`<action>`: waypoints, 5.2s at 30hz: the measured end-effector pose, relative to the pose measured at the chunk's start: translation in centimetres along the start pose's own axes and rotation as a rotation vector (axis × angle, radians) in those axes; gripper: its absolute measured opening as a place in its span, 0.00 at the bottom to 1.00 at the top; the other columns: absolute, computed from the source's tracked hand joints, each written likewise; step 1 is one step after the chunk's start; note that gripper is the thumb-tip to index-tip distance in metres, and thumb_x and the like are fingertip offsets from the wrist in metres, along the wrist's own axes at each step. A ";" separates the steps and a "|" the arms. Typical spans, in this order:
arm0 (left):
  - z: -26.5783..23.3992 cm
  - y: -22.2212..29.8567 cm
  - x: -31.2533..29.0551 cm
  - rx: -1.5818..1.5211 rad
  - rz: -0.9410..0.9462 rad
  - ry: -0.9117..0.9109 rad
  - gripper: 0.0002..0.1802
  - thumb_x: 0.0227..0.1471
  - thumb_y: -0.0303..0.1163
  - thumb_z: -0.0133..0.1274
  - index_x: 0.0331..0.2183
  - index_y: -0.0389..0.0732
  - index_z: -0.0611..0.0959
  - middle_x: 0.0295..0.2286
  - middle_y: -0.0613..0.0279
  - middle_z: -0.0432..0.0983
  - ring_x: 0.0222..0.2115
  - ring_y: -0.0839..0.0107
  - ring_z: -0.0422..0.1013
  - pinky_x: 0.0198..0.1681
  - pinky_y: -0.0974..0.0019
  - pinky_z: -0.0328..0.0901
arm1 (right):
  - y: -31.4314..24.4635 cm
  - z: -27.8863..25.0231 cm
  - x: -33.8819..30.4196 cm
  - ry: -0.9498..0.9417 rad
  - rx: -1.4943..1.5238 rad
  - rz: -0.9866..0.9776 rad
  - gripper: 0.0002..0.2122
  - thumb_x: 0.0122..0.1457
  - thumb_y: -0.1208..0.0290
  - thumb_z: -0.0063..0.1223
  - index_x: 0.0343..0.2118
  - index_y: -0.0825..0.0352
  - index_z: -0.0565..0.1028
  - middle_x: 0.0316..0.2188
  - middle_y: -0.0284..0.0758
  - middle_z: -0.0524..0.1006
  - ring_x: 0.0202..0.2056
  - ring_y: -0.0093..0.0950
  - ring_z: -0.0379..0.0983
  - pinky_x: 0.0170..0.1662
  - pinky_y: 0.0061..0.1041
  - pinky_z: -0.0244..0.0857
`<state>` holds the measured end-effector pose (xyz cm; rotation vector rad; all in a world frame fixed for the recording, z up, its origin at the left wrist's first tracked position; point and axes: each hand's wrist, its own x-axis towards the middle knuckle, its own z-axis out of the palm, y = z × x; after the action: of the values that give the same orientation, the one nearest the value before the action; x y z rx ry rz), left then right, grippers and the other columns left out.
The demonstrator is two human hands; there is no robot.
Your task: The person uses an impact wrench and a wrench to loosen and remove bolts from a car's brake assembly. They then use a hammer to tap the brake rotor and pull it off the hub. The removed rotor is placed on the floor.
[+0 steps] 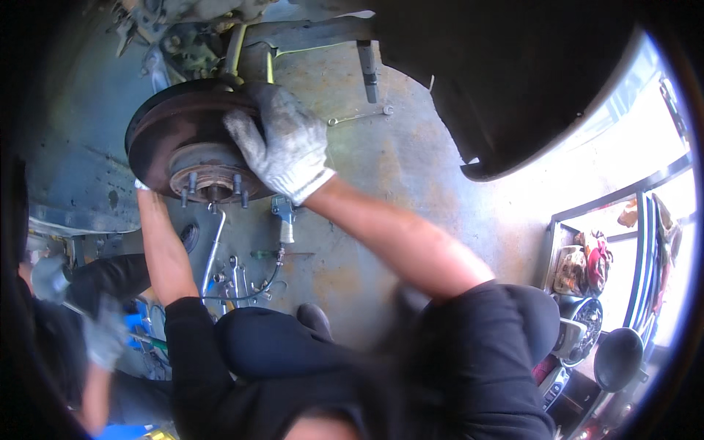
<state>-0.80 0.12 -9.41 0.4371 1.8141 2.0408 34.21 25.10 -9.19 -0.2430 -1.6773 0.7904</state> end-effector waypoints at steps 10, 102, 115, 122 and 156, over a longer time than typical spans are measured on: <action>-0.4 -1.0 -4.6 -0.003 0.036 0.048 0.20 0.67 0.36 0.51 0.54 0.36 0.81 0.48 0.52 0.81 0.49 0.64 0.75 0.55 0.63 0.68 | 8.2 2.9 0.8 0.134 0.073 0.231 0.19 0.73 0.61 0.45 0.42 0.74 0.81 0.39 0.48 0.84 0.43 0.43 0.82 0.49 0.38 0.73; 6.9 -2.9 -10.4 -0.309 0.285 0.108 0.24 0.70 0.38 0.37 0.54 0.34 0.80 0.49 0.51 0.80 0.47 0.61 0.76 0.52 0.58 0.72 | -12.5 0.5 21.4 -1.257 -0.681 -0.624 0.13 0.48 0.78 0.53 0.36 0.74 0.84 0.32 0.54 0.82 0.35 0.47 0.82 0.39 0.39 0.76; 6.4 -2.7 -10.6 -0.404 0.167 0.053 0.24 0.72 0.38 0.36 0.56 0.35 0.78 0.52 0.52 0.78 0.50 0.61 0.75 0.54 0.57 0.71 | -11.4 2.0 22.4 -1.286 -0.565 -0.437 0.15 0.56 0.74 0.53 0.45 0.67 0.84 0.43 0.49 0.83 0.43 0.45 0.82 0.48 0.41 0.76; 6.4 -2.9 -10.6 -0.267 0.131 0.100 0.24 0.71 0.34 0.35 0.60 0.34 0.74 0.56 0.52 0.75 0.56 0.60 0.72 0.59 0.58 0.67 | -11.3 2.5 18.9 -1.203 -0.477 -0.374 0.14 0.58 0.74 0.53 0.44 0.67 0.84 0.43 0.48 0.84 0.42 0.45 0.83 0.48 0.42 0.76; 8.3 -1.6 -10.5 -0.237 0.208 0.078 0.27 0.73 0.38 0.32 0.62 0.33 0.71 0.60 0.52 0.72 0.58 0.60 0.70 0.64 0.58 0.63 | -5.5 1.8 9.6 -0.112 0.822 -0.552 0.01 0.53 0.75 0.55 0.27 0.63 0.76 0.25 0.36 0.78 0.30 0.42 0.78 0.48 0.43 0.72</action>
<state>12.41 2.59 -9.82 0.5007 1.5985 2.4106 31.35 25.68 1.65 0.8105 -1.2889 0.9948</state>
